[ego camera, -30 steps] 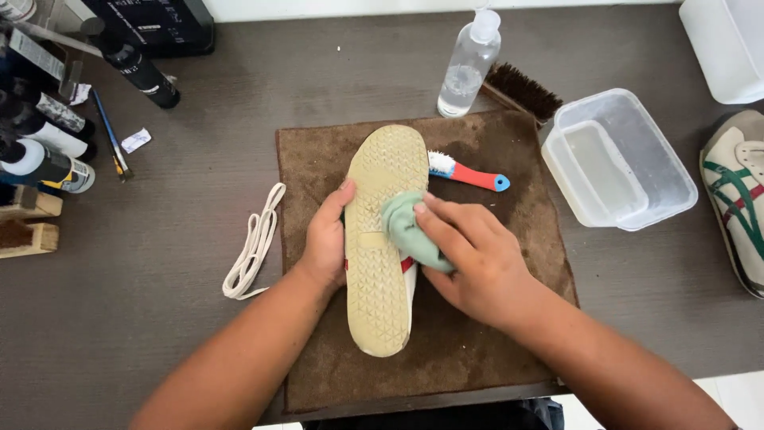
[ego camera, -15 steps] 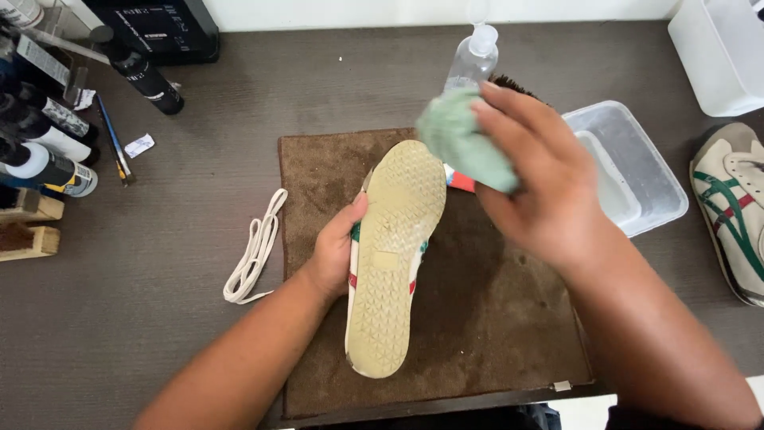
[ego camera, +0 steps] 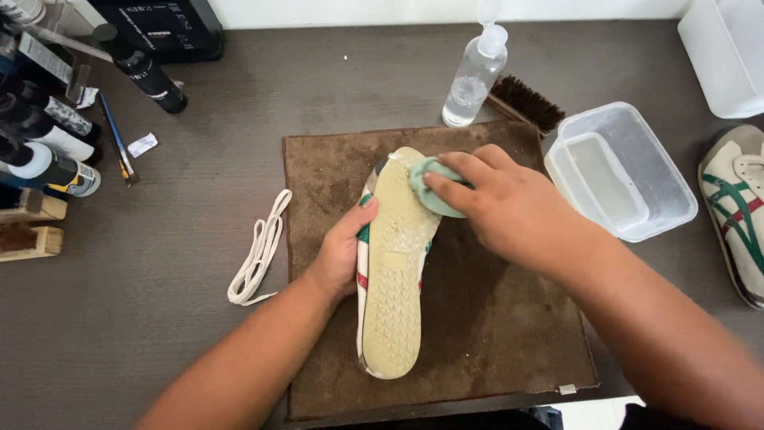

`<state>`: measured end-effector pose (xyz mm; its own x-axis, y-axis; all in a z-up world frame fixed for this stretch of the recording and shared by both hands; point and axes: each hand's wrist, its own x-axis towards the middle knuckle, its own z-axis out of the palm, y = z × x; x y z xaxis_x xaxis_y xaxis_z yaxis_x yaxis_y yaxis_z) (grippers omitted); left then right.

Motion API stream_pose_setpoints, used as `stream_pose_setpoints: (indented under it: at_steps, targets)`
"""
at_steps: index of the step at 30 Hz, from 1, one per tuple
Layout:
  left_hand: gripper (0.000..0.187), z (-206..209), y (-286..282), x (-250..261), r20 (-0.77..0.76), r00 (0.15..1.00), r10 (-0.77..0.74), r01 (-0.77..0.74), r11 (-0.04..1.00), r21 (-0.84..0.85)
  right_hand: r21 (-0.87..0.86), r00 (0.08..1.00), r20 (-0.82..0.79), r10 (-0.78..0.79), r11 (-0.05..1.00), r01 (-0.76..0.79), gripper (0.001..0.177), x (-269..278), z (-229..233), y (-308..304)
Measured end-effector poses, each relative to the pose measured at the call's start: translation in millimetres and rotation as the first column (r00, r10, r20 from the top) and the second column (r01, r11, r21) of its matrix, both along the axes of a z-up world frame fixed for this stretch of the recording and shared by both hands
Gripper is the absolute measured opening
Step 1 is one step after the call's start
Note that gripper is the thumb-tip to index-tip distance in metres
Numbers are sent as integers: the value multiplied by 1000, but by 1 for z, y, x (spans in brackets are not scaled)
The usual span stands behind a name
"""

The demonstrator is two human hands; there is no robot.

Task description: The person cleans the sole of a sneaker using a green cloth and a blue brush. They wipe the sole, scrub it with the brush, and repeat the process to remove dirt and residue.

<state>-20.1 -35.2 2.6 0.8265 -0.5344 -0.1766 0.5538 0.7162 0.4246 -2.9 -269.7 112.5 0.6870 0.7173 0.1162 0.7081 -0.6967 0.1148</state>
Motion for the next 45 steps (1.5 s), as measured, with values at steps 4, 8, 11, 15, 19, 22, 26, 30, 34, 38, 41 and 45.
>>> stream_pose_setpoints:
  at_steps: [4, 8, 11, 15, 19, 22, 26, 30, 34, 38, 41, 45]
  targets:
    - [48, -10, 2, 3, 111, 991, -70, 65, 997, 50, -88, 996, -61, -72, 994, 67, 68, -7, 21, -7]
    - [54, -14, 2, 0, 32, 999, -2, 1, 1000, 20, -52, 927, 294, -231, 965, 257, 68, 1, 17, -5]
    - [52, -16, 0, 0, 96, 995, 10, -11, 1000, 11, 64, 893, 364, -264, 964, 259, 66, 13, 7, 9]
    - [41, -3, -7, -3, 53, 994, 91, -96, 991, 90, 6, 938, 57, -342, 940, 342, 50, 24, 2, 38]
    - [44, 4, -5, -1, 80, 994, 80, -88, 991, 104, 166, 948, 232, -219, 969, 183, 51, 5, -9, 50]
    - [44, 13, -9, -4, 93, 992, 88, -98, 989, 112, 206, 954, 269, -133, 975, 78, 63, -13, -10, 50]
    - [49, 1, -12, -2, 90, 993, 70, -78, 994, 82, 422, 983, -2, 182, 892, -164, 63, -35, 17, 34]
    - [52, 9, -7, -5, 39, 999, 34, -40, 986, 159, 666, 942, -233, 241, 745, -26, 61, -30, 41, 17]
    - [55, -8, -7, 0, 43, 999, 29, -38, 978, 207, 662, 1000, -24, 8, 749, 10, 59, 4, 18, 1]
    - [59, -15, -7, -1, 31, 999, 11, -18, 974, 227, 471, 988, 117, -102, 881, 35, 57, 24, 5, 23]
    - [59, 19, -5, -1, 54, 999, -4, -9, 968, 249, 384, 972, 228, -51, 923, -42, 53, 18, -16, 44]
    - [55, -96, 29, 21, 97, 995, -8, -29, 925, 379, 385, 955, 289, 63, 906, -176, 46, -15, -29, 55]
